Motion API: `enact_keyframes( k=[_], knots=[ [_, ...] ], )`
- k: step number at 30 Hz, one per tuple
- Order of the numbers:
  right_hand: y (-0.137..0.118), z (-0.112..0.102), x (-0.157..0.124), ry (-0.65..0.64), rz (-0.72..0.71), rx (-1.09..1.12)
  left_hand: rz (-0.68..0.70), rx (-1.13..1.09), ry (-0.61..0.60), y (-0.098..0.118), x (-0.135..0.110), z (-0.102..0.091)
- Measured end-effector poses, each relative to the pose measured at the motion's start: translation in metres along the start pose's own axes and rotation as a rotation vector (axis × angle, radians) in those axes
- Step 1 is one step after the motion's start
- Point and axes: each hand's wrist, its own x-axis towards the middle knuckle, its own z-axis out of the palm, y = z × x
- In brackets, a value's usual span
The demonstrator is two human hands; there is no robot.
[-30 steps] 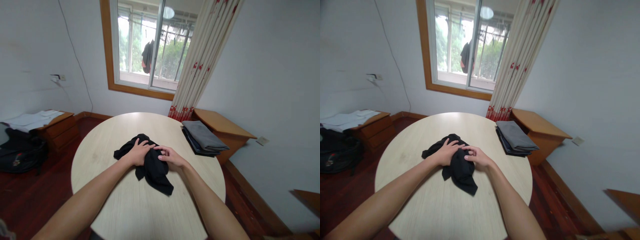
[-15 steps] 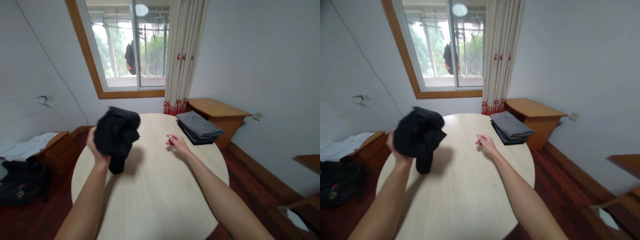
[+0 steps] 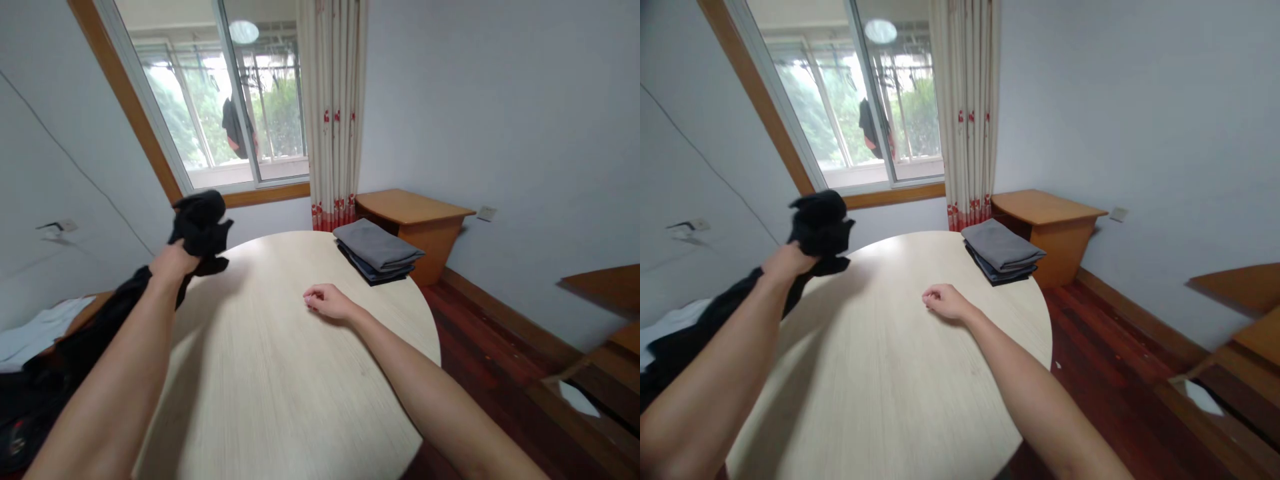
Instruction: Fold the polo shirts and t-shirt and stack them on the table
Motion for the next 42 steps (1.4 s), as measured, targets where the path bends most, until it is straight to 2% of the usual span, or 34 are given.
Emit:
enact_keyframes(
  k=[1,2,3,6,9,12,15,17,19,23,25,28,32,36,39,42],
  knots=[
    [0.003,-0.001,0.000,-0.007,0.003,-0.026,-0.114,0.174,-0.133,-0.005,0.002,0.009],
    [0.005,-0.001,0.001,-0.011,0.005,-0.051,-0.121,0.292,-0.317,-0.012,0.000,0.021],
    [0.007,-0.001,0.001,-0.014,0.004,-0.077,-0.106,0.310,-0.383,-0.020,-0.004,0.034],
    [0.012,-0.001,0.003,-0.025,-0.012,-0.139,-0.110,0.418,-0.449,-0.043,-0.023,0.069],
    [0.009,-0.009,0.006,0.059,-0.036,-0.178,-0.110,0.523,-0.497,-0.050,-0.036,0.083],
    [0.001,-0.032,0.006,0.357,-0.110,-0.257,-0.044,0.533,-0.462,-0.033,-0.051,0.087],
    [-0.008,-0.067,0.000,0.709,-0.152,-0.372,0.139,0.516,-0.363,-0.007,-0.083,0.101],
    [-0.009,-0.087,-0.007,0.897,-0.095,-0.497,0.189,0.451,-0.408,0.006,-0.107,0.114],
    [-0.006,-0.099,-0.014,0.988,0.019,-0.657,0.206,0.388,-0.470,0.011,-0.124,0.124],
    [0.009,-0.105,-0.018,0.920,0.212,-0.839,0.250,0.322,-0.497,0.004,-0.133,0.129],
    [0.016,-0.105,-0.018,0.908,0.215,-0.829,0.252,0.303,-0.514,-0.002,-0.131,0.126],
    [0.024,-0.110,-0.015,0.961,0.183,-0.758,0.263,0.275,-0.521,-0.008,-0.128,0.125],
    [0.028,-0.119,-0.012,1.067,0.066,-0.610,0.274,0.251,-0.516,-0.011,-0.128,0.128],
    [0.021,-0.116,-0.006,1.125,-0.196,-0.562,0.277,0.232,-0.508,-0.012,-0.129,0.130],
    [0.009,-0.093,0.001,0.968,-0.408,-0.583,0.284,0.224,-0.503,-0.014,-0.129,0.131],
    [-0.003,-0.048,0.005,0.648,-0.547,-0.606,0.283,0.192,-0.498,-0.015,-0.128,0.131]
  ],
)
